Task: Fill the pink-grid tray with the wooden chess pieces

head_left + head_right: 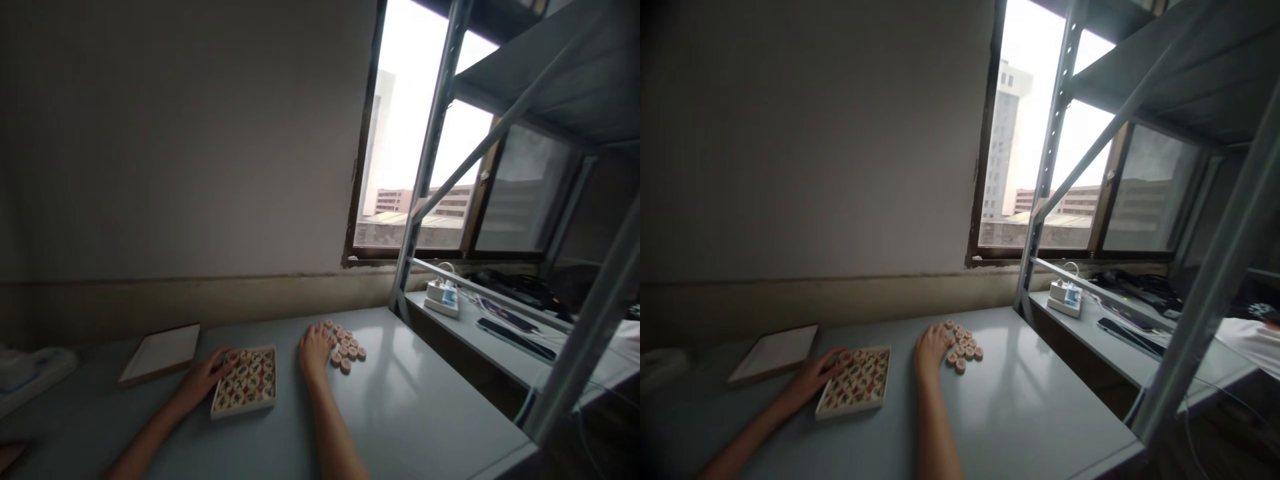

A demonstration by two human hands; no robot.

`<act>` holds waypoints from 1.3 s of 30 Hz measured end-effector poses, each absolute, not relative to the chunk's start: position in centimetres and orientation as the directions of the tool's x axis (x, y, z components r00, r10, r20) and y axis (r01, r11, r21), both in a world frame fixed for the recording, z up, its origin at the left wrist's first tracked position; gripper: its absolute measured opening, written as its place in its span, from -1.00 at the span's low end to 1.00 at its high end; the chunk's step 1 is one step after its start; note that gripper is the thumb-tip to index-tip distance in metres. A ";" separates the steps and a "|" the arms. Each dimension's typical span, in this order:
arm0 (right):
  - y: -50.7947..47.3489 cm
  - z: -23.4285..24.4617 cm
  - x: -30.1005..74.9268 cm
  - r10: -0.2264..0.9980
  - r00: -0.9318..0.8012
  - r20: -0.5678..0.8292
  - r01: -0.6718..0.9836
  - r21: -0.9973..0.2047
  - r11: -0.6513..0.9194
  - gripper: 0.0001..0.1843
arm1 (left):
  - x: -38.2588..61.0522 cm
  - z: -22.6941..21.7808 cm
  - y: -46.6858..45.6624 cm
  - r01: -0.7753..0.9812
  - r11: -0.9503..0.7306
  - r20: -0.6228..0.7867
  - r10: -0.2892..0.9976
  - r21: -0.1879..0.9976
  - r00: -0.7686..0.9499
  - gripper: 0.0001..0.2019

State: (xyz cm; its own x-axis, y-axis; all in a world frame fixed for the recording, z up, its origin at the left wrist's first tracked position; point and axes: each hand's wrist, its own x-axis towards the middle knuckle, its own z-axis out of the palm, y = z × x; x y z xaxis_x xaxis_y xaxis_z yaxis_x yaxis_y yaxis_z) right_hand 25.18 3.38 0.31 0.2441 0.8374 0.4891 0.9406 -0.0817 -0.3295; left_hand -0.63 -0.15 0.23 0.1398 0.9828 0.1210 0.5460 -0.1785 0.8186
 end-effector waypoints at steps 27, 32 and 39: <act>2.0 3.1 20.7 0.756 -0.384 0.529 0.628 -0.451 0.634 -0.80 | -0.3 0.8 -1.3 0.662 -0.185 0.137 0.983 0.727 0.124 -0.49; 1.7 2.3 20.1 0.722 -0.516 0.461 0.590 -0.420 0.690 -0.76 | -0.3 0.9 -1.3 0.649 -0.196 0.152 0.981 0.735 0.125 -0.51; 2.1 2.4 20.9 0.840 -0.310 0.446 0.708 -0.481 0.517 -0.46 | -0.2 1.1 -1.4 0.660 -0.196 0.153 0.981 0.726 0.123 -0.51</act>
